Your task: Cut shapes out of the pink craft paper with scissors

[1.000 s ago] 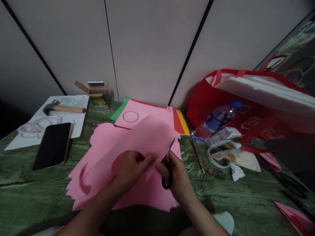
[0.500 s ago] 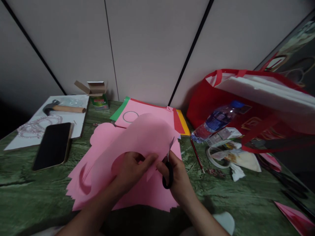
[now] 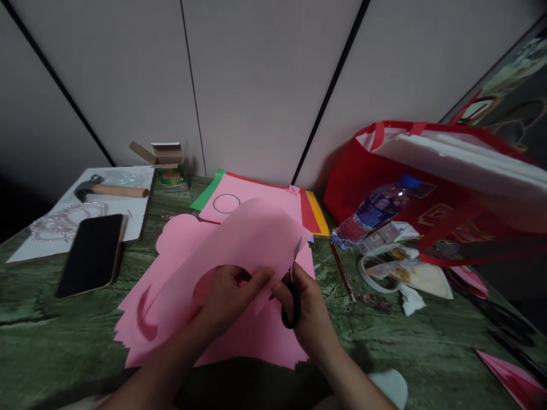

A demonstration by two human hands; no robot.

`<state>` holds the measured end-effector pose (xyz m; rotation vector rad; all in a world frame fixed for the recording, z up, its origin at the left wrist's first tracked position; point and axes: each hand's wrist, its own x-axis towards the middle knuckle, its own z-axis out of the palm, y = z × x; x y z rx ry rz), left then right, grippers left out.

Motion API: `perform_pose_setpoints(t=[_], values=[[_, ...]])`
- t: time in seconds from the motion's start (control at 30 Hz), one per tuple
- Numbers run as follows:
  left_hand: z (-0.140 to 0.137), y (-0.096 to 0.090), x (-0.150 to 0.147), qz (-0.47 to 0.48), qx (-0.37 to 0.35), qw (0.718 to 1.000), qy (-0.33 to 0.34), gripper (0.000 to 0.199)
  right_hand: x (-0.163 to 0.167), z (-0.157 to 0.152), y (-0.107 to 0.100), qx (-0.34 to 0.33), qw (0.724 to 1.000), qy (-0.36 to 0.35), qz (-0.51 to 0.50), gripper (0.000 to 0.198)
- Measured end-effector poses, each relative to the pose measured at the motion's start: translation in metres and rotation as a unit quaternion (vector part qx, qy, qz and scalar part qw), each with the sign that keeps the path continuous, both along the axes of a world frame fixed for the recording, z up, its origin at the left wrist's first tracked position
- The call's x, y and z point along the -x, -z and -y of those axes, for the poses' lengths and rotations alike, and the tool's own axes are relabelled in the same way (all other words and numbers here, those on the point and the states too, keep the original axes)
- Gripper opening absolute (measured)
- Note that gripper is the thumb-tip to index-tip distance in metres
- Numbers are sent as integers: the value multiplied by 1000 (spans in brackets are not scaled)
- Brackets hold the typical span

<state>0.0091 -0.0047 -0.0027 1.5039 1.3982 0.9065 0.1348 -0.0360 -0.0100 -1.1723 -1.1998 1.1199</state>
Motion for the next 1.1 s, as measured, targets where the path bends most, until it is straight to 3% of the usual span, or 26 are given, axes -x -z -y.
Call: perform_pose_setpoints(t=[1.1], values=[[4, -1, -4, 12, 25, 1000, 8, 43, 0, 2, -2, 16, 999, 32, 31, 24]])
